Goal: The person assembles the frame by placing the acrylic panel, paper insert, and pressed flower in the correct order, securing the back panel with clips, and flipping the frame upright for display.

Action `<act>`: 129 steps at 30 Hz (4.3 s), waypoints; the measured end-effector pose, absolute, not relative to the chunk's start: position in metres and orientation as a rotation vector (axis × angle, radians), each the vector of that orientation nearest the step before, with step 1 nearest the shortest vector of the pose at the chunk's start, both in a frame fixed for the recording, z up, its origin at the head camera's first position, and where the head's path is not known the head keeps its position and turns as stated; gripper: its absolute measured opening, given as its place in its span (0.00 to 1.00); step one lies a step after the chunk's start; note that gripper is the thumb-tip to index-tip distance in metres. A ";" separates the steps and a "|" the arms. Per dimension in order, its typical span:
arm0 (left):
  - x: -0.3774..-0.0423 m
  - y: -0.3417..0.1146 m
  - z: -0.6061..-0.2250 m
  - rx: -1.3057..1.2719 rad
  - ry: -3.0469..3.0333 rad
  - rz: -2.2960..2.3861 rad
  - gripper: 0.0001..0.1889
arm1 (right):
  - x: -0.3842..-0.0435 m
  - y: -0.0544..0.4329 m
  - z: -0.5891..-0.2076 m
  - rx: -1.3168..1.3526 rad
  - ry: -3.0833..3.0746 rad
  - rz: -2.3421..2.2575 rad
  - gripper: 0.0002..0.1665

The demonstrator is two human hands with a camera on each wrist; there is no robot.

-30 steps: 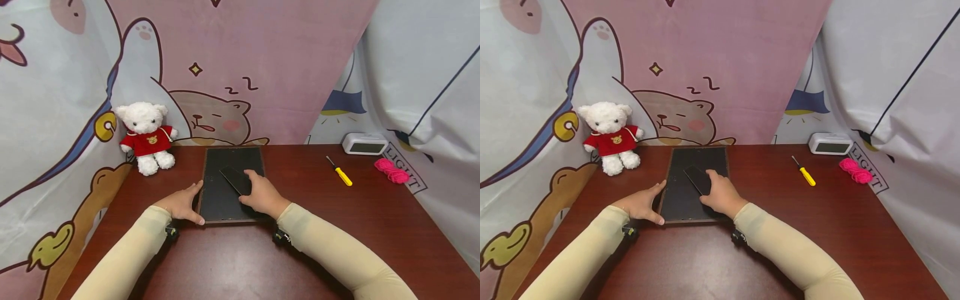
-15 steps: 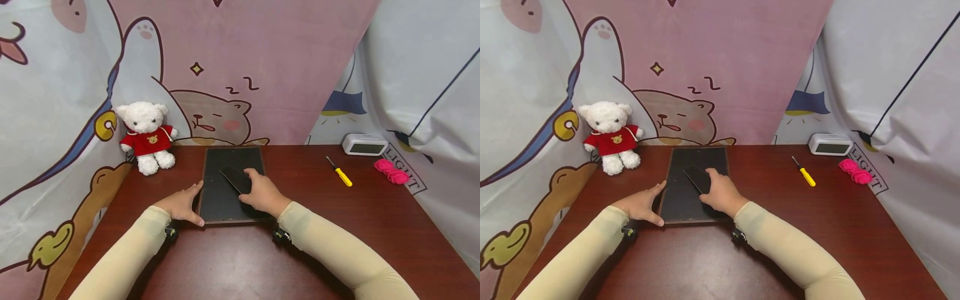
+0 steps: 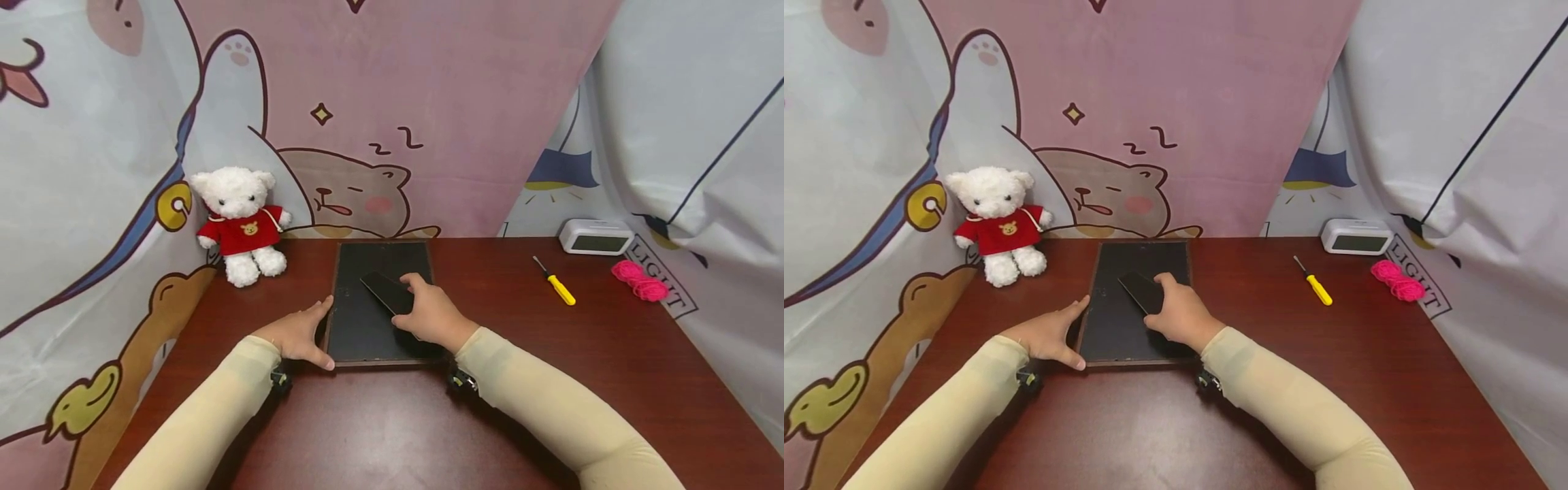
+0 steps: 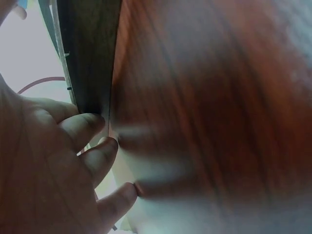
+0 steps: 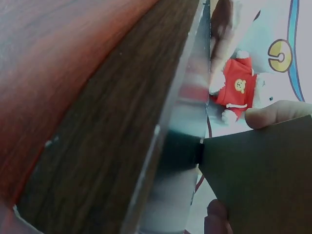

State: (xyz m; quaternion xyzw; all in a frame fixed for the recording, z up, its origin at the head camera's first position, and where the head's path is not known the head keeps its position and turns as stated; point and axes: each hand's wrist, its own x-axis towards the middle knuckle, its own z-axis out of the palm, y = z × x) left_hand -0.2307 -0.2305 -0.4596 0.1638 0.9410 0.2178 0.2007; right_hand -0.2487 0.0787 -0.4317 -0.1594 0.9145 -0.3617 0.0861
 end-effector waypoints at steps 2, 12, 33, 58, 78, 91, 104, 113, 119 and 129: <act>-0.231 -0.231 -0.459 0.458 2.630 0.603 0.74 | -0.251 0.080 -0.433 -0.456 2.703 -1.103 0.50; -0.230 -0.231 -0.464 0.463 2.628 0.581 0.74 | -0.245 0.074 -0.429 -0.423 2.688 -1.100 0.50; -0.230 -0.231 -0.462 0.460 2.629 0.587 0.75 | -0.249 0.081 -0.430 -0.450 2.738 -1.106 0.46; -0.230 -0.229 -0.459 0.461 2.636 0.567 0.75 | -0.247 0.075 -0.421 -0.420 2.755 -1.034 0.48; -0.231 -0.231 -0.460 0.461 2.622 0.579 0.75 | -0.298 0.160 -0.427 -0.221 2.527 -1.460 0.22; -0.231 -0.231 -0.460 0.447 2.615 0.590 0.75 | -0.296 0.166 -0.460 -0.322 2.478 -1.169 0.34; -0.230 -0.231 -0.458 0.452 2.612 0.583 0.75 | -0.287 0.157 -0.464 -0.348 2.477 -1.156 0.38; -0.232 -0.231 -0.459 0.474 2.611 0.587 0.75 | -0.288 0.156 -0.468 -0.357 2.462 -1.196 0.34; -0.232 -0.232 -0.460 0.470 2.610 0.580 0.75 | -0.289 0.156 -0.469 -0.343 2.397 -1.264 0.29; -0.232 -0.231 -0.459 0.463 2.609 0.580 0.75 | -0.283 0.156 -0.461 -0.301 2.568 -1.172 0.36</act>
